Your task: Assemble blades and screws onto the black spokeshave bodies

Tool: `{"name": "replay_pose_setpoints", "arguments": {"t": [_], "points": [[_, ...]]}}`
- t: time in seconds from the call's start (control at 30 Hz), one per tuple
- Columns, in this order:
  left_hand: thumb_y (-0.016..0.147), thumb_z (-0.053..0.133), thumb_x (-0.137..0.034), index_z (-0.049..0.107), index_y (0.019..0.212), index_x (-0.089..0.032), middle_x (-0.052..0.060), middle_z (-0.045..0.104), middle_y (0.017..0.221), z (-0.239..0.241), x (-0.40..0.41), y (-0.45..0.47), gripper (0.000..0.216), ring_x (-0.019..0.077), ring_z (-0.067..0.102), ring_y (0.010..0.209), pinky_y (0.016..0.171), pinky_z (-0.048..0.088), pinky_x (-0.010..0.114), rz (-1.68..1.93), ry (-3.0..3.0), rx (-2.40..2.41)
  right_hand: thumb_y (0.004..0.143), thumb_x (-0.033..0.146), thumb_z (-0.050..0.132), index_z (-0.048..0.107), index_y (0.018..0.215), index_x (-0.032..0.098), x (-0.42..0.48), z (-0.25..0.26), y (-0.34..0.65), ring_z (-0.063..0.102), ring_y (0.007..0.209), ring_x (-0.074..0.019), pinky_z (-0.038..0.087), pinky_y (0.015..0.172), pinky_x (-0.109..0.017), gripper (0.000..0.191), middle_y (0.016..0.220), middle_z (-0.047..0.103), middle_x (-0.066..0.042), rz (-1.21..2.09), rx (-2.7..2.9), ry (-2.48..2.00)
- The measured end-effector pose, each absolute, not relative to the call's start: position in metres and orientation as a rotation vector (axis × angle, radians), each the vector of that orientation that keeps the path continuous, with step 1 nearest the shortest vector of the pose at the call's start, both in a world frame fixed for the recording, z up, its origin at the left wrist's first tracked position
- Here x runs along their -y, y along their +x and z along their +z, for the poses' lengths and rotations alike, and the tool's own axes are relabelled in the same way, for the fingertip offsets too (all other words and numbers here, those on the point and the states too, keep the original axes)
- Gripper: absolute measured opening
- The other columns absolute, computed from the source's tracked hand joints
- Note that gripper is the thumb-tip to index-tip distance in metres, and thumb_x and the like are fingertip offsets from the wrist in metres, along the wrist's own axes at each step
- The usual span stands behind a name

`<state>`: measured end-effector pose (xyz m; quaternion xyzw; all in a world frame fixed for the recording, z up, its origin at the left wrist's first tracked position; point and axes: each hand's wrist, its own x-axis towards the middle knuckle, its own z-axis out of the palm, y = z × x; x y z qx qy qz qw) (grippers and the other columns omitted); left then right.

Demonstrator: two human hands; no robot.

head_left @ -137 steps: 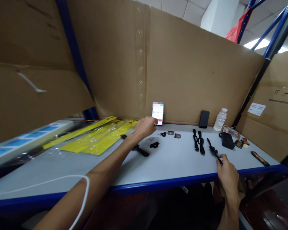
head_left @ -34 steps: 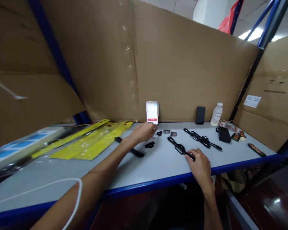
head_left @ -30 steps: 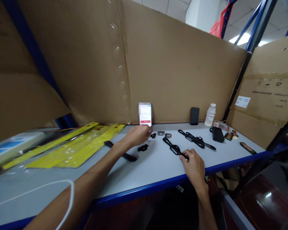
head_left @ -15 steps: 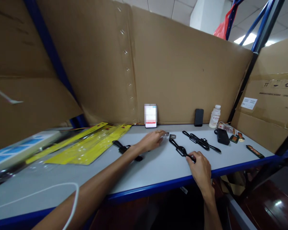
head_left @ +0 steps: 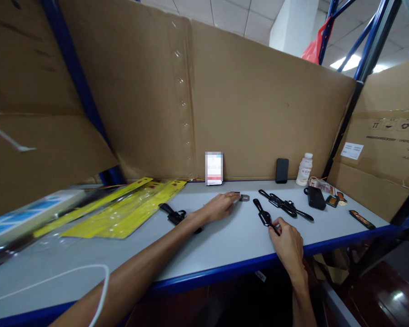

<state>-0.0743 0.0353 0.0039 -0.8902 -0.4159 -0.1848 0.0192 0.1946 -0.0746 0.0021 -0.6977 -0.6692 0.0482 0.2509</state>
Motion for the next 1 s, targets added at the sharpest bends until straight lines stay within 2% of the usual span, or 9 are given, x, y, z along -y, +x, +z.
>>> {"name": "replay_pose_setpoints", "arguments": {"t": [0.13, 0.27, 0.37, 0.47, 0.57, 0.7, 0.83, 0.9, 1.0], "points": [[0.087, 0.045, -0.01, 0.055, 0.138, -0.018, 0.011, 0.06, 0.142, 0.004, -0.033, -0.061, 0.053, 0.0249, 0.054, 0.13, 0.106, 0.043, 0.039, -0.581, -2.856, 1.197, 0.092, 0.033, 0.056, 0.065, 0.095, 0.027, 0.075, 0.004, 0.194, 0.065, 0.074, -0.0185, 0.029, 0.061, -0.027, 0.011, 0.079, 0.071, 0.0, 0.149, 1.817, -1.905], [0.087, 0.049, -0.015, 0.066, 0.126, -0.019, 0.009, 0.073, 0.115, 0.018, -0.027, -0.058, 0.043, 0.0218, 0.067, 0.101, 0.085, 0.047, 0.029, -0.667, -2.946, 1.358, 0.092, 0.032, 0.056, 0.065, 0.092, 0.027, 0.075, 0.005, 0.192, 0.065, 0.075, -0.0185, 0.028, 0.061, -0.027, 0.01, 0.079, 0.072, 0.0, 0.149, 1.817, -1.903], [0.083, 0.057, -0.021, 0.066, 0.128, -0.016, 0.008, 0.075, 0.097, 0.028, -0.02, -0.061, 0.046, 0.0203, 0.067, 0.083, 0.074, 0.045, 0.027, -0.607, -2.986, 1.515, 0.091, 0.031, 0.057, 0.065, 0.092, 0.027, 0.076, 0.005, 0.192, 0.065, 0.075, -0.0177, 0.028, 0.062, -0.027, 0.01, 0.08, 0.072, 0.0, 0.135, 1.823, -1.88], [0.079, 0.066, -0.028, 0.066, 0.129, -0.015, 0.012, 0.072, 0.111, 0.031, -0.016, -0.065, 0.051, 0.0257, 0.064, 0.1, 0.087, 0.044, 0.032, -0.549, -2.951, 1.507, 0.092, 0.032, 0.057, 0.066, 0.093, 0.027, 0.076, 0.003, 0.194, 0.064, 0.074, -0.0173, 0.028, 0.062, -0.027, 0.01, 0.08, 0.071, 0.0, 0.131, 1.826, -1.867], [0.075, 0.07, -0.025, 0.066, 0.126, -0.017, 0.012, 0.065, 0.131, 0.032, -0.015, -0.069, 0.052, 0.0296, 0.057, 0.12, 0.101, 0.039, 0.036, -0.477, -2.987, 1.432, 0.092, 0.032, 0.057, 0.065, 0.091, 0.027, 0.075, 0.002, 0.196, 0.064, 0.073, -0.0175, 0.029, 0.062, -0.027, 0.009, 0.08, 0.071, 0.001, 0.134, 1.826, -1.855], [0.072, 0.072, -0.019, 0.067, 0.124, -0.019, 0.01, 0.067, 0.125, 0.034, -0.014, -0.071, 0.052, 0.029, 0.058, 0.116, 0.099, 0.039, 0.036, -0.351, -3.036, 1.433, 0.091, 0.032, 0.058, 0.066, 0.091, 0.027, 0.074, 0.001, 0.197, 0.064, 0.072, -0.0178, 0.029, 0.062, -0.027, 0.009, 0.077, 0.07, 0.001, 0.148, 1.833, -1.837], [0.071, 0.076, -0.025, 0.066, 0.126, -0.018, 0.01, 0.07, 0.11, 0.036, -0.014, -0.069, 0.056, 0.0257, 0.06, 0.1, 0.086, 0.041, 0.032, -0.328, -3.01, 1.529, 0.092, 0.032, 0.058, 0.067, 0.092, 0.027, 0.075, 0.001, 0.197, 0.065, 0.075, -0.0176, 0.031, 0.063, -0.026, 0.01, 0.08, 0.071, 0.001, 0.155, 1.845, -1.798], [0.069, 0.077, -0.028, 0.07, 0.115, -0.017, 0.008, 0.069, 0.099, 0.035, -0.015, -0.069, 0.048, 0.0225, 0.059, 0.088, 0.076, 0.04, 0.029, -0.314, -2.98, 1.616, 0.093, 0.032, 0.057, 0.068, 0.094, 0.027, 0.076, 0.001, 0.197, 0.066, 0.078, -0.0177, 0.034, 0.065, -0.026, 0.012, 0.085, 0.072, 0.0, 0.159, 1.852, -1.774], [0.07, 0.074, -0.029, 0.072, 0.087, -0.015, 0.004, 0.065, 0.079, 0.034, -0.018, -0.071, 0.022, 0.0168, 0.052, 0.07, 0.064, 0.034, 0.027, -0.332, -2.958, 1.699, 0.095, 0.032, 0.057, 0.071, 0.099, 0.027, 0.078, 0.002, 0.198, 0.067, 0.086, -0.0178, 0.038, 0.07, -0.026, 0.015, 0.095, 0.073, -0.001, 0.157, 1.874, -1.731]]}}
